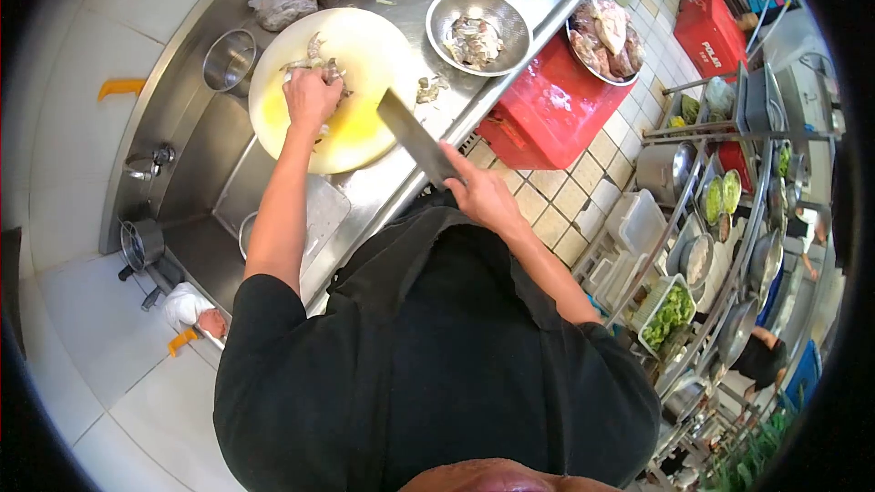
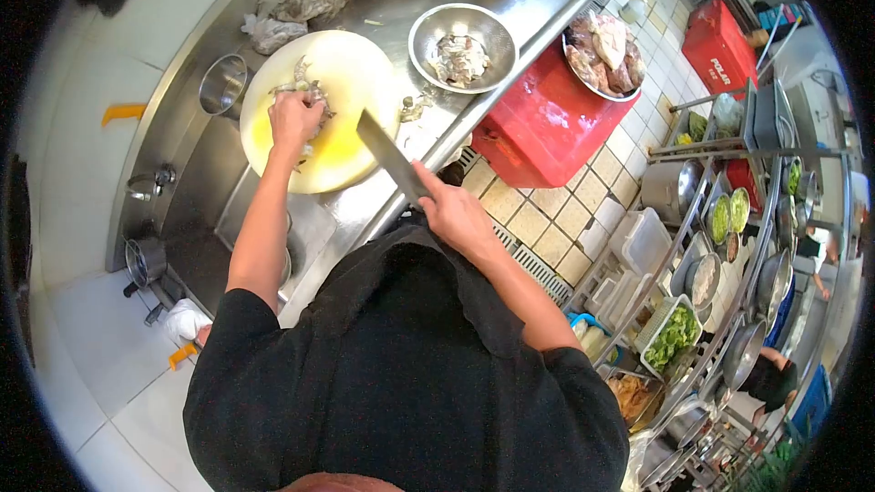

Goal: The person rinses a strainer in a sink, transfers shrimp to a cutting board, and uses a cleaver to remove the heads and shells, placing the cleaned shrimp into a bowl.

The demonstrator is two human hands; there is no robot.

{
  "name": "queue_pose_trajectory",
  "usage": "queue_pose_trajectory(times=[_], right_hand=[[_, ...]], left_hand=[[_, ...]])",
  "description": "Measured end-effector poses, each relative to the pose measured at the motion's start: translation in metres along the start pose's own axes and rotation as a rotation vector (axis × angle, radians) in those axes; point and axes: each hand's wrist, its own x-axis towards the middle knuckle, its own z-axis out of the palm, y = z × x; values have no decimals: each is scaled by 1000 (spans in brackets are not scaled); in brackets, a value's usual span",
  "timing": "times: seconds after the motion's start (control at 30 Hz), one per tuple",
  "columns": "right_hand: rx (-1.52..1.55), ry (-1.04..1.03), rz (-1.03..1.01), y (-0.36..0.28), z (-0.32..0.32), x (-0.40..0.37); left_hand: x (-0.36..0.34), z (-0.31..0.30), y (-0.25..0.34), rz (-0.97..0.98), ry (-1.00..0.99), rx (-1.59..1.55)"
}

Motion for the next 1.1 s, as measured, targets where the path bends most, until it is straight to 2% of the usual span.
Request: queue_pose_trajectory(times=[0.03,0.17,0.27,0.37,0.47,0.5,0.57,0.67,0.77,1.1], right_hand=[[-52,-53,-19,-6,-6,-1],[-106,72,41,13,-8,3],[7,305,3,39,-18,6],[150,256,135,36,-42,2],[447,119,380,19,-55,-1],[588,143,325,22,-45,-2],[672,54,357,23,-33,3],[729,-35,387,22,-15,18],[753,-58,398,24,1,36],[756,-55,322,35,11,83]], left_hand=[[2,0,5,-41,-8,-54],[-7,-8,40,-79,-32,-309],[-17,3,67,-57,-136,-325],[-32,11,83,57,-244,-196],[-35,24,74,37,-287,-276],[-37,27,67,60,-271,-322],[-41,32,53,101,-230,-406],[-42,37,46,270,-85,-200],[-45,22,58,223,-129,-65],[-35,20,65,120,-257,-32]])
